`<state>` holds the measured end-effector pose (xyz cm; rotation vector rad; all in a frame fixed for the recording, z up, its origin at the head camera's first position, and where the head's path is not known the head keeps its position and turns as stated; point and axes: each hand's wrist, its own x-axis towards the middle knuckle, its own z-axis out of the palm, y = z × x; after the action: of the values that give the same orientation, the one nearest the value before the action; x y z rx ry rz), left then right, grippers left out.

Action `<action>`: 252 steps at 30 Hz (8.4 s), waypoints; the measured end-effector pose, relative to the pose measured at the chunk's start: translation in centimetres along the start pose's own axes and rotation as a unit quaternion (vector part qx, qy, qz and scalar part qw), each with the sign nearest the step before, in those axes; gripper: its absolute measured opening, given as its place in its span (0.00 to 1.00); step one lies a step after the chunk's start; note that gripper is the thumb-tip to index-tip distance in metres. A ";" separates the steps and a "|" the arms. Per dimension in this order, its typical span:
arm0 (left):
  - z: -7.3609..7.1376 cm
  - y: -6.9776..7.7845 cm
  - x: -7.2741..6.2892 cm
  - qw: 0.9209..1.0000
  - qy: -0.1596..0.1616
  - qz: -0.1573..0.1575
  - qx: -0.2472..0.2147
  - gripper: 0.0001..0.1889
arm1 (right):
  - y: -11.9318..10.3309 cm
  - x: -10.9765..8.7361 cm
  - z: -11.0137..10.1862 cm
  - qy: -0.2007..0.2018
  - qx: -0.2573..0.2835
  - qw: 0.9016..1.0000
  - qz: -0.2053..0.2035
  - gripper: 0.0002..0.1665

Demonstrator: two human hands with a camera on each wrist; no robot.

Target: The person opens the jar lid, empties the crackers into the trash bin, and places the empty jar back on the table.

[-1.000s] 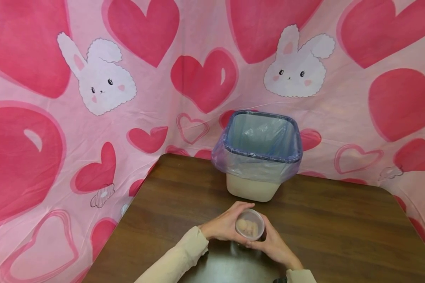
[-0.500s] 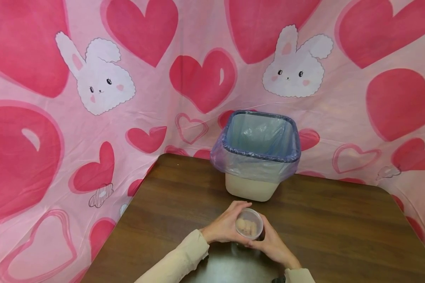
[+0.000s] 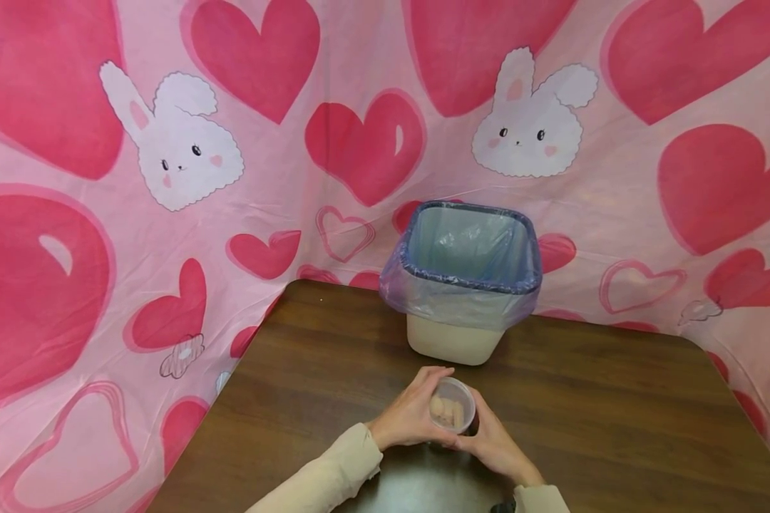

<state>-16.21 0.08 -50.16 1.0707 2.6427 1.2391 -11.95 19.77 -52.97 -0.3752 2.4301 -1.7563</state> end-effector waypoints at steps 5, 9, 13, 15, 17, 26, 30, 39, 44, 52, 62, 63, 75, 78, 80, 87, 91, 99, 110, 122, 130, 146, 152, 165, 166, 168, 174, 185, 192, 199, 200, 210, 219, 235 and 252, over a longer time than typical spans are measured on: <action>-0.1 -0.1 0.1 1.000 -0.014 0.011 -0.019 0.58 | 0.2 0.1 -0.2 0.001 -0.006 1.000 -0.017 0.54; -0.5 -0.1 0.1 0.998 -0.039 0.003 -0.056 0.56 | 0.1 0.2 -0.2 -0.004 -0.007 1.000 -0.017 0.53; -0.8 -0.3 0.1 0.996 -0.049 0.003 -0.077 0.55 | 0.2 0.1 -0.2 -0.005 -0.006 1.000 -0.021 0.52; -0.9 -0.4 0.0 0.995 -0.050 0.005 -0.082 0.54 | 0.3 0.1 -0.2 -0.002 -0.008 1.000 -0.025 0.52; -0.8 -0.5 -0.1 0.995 -0.050 0.005 -0.084 0.53 | 0.4 0.1 -0.2 -0.002 -0.003 1.000 -0.026 0.52; -0.8 -1.0 -0.5 0.995 -0.049 0.003 -0.089 0.51 | 0.7 0.1 0.0 -0.021 0.027 0.999 -0.040 0.51; -0.8 -1.2 -0.5 0.995 -0.047 0.009 -0.092 0.51 | 0.7 0.1 0.1 -0.021 0.025 0.999 -0.025 0.52; -0.5 -1.8 -0.6 0.995 -0.040 0.019 -0.091 0.52 | 0.0 0.0 0.1 -0.008 0.015 0.999 0.028 0.54; -0.6 -1.8 -0.7 0.995 -0.037 0.024 -0.084 0.51 | -0.1 0.0 0.1 -0.007 0.008 1.000 0.028 0.54; -0.6 -2.0 -1.0 0.996 -0.042 0.020 -0.081 0.52 | 0.1 0.1 0.1 -0.005 0.008 0.999 0.035 0.54; -0.8 -2.5 -1.5 0.989 -0.041 0.024 -0.140 0.52 | 0.3 0.0 0.2 0.003 0.009 1.000 0.006 0.53; -0.8 -2.6 -1.5 0.988 -0.042 0.024 -0.149 0.52 | 0.3 0.0 0.2 0.004 0.005 1.000 0.006 0.53; -1.4 -3.1 -2.0 0.986 -0.034 0.031 -0.160 0.48 | 0.4 0.0 0.1 0.002 -0.001 1.000 0.005 0.53; -1.6 -3.2 -2.0 0.985 -0.037 0.018 -0.167 0.48 | 0.5 0.1 0.0 0.000 -0.001 1.000 -0.001 0.53; -1.7 -3.2 -2.0 0.985 -0.038 0.017 -0.168 0.47 | 0.5 0.1 0.1 0.000 -0.001 1.000 -0.003 0.52; -1.9 -3.4 -2.1 0.986 -0.026 0.047 -0.157 0.45 | 0.5 0.1 0.2 0.004 0.002 1.000 -0.009 0.52; -1.9 -3.3 -2.1 0.986 -0.021 0.039 -0.161 0.44 | 0.6 0.1 0.2 0.004 0.005 1.000 -0.019 0.52; -1.8 -3.1 -2.0 0.986 -0.014 0.017 -0.166 0.44 | 0.8 0.1 0.1 0.001 0.008 1.000 -0.019 0.52; -2.1 -2.7 -1.7 0.988 -0.033 0.006 -0.148 0.46 | 0.8 0.1 0.2 -0.002 0.011 1.000 -0.022 0.52; -2.0 -2.2 -0.7 0.993 -0.062 0.043 -0.094 0.51 | 0.5 0.0 0.0 -0.009 0.006 1.000 0.002 0.53; -1.6 -1.5 -0.1 0.994 -0.064 0.068 -0.050 0.53 | 0.1 0.1 0.1 -0.004 0.017 0.999 0.041 0.54; -0.9 -0.9 0.7 0.993 -0.062 0.095 -0.036 0.54 | 0.3 0.1 -0.2 -0.015 0.014 1.000 0.022 0.53; -0.9 -0.9 0.6 0.992 -0.056 0.106 -0.025 0.54 | 0.3 0.0 0.0 -0.011 0.014 0.999 0.031 0.54; -0.9 -0.9 0.4 0.992 -0.060 0.105 -0.024 0.53 | 0.5 0.0 -0.1 -0.007 0.004 1.000 0.012 0.52; -0.9 -1.0 0.3 0.992 -0.060 0.109 -0.020 0.53 | 0.5 0.0 -0.1 -0.007 0.005 1.000 0.014 0.52; -0.9 -1.1 0.2 0.992 -0.061 0.111 -0.018 0.52 | 0.5 0.0 -0.1 -0.008 0.005 1.000 0.016 0.52; -1.1 -1.1 0.0 0.992 -0.065 0.104 -0.030 0.52 | 0.4 0.0 -0.1 -0.008 0.008 1.000 0.025 0.53; -2.0 -1.5 -0.9 0.994 -0.064 0.074 -0.050 0.51 | 0.3 0.1 0.0 -0.007 0.012 0.999 0.039 0.55; -2.5 -1.9 -1.4 0.994 -0.058 0.057 -0.069 0.49 | 0.5 0.1 0.0 -0.004 -0.005 1.000 0.011 0.53; -2.9 -2.1 -1.7 0.992 -0.067 0.018 -0.108 0.46 | 0.7 0.1 0.0 -0.010 0.011 1.000 -0.003 0.53; -3.0 -2.2 -1.7 0.992 -0.066 0.017 -0.110 0.46 | 0.7 0.1 0.0 -0.009 0.012 1.000 -0.004 0.52; -3.4 -2.5 -1.5 0.994 -0.045 0.023 -0.100 0.42 | 0.8 0.2 0.0 0.002 -0.009 1.000 0.001 0.52; -3.5 -2.3 -1.1 0.992 -0.062 0.026 -0.106 0.44 | 0.6 0.1 0.0 -0.001 -0.015 1.000 0.015 0.52; -2.2 -1.2 0.6 0.992 -0.087 0.091 -0.027 0.53 | 0.4 0.1 0.0 -0.017 0.017 0.999 0.037 0.55; -1.8 0.6 2.0 0.981 -0.106 0.103 0.125 0.51 | 0.4 0.1 -0.1 -0.020 0.012 0.998 0.055 0.55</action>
<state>-17.94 0.36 -47.98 1.4559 2.6235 0.7741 -12.11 19.98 -53.28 -0.2653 2.3523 -1.7147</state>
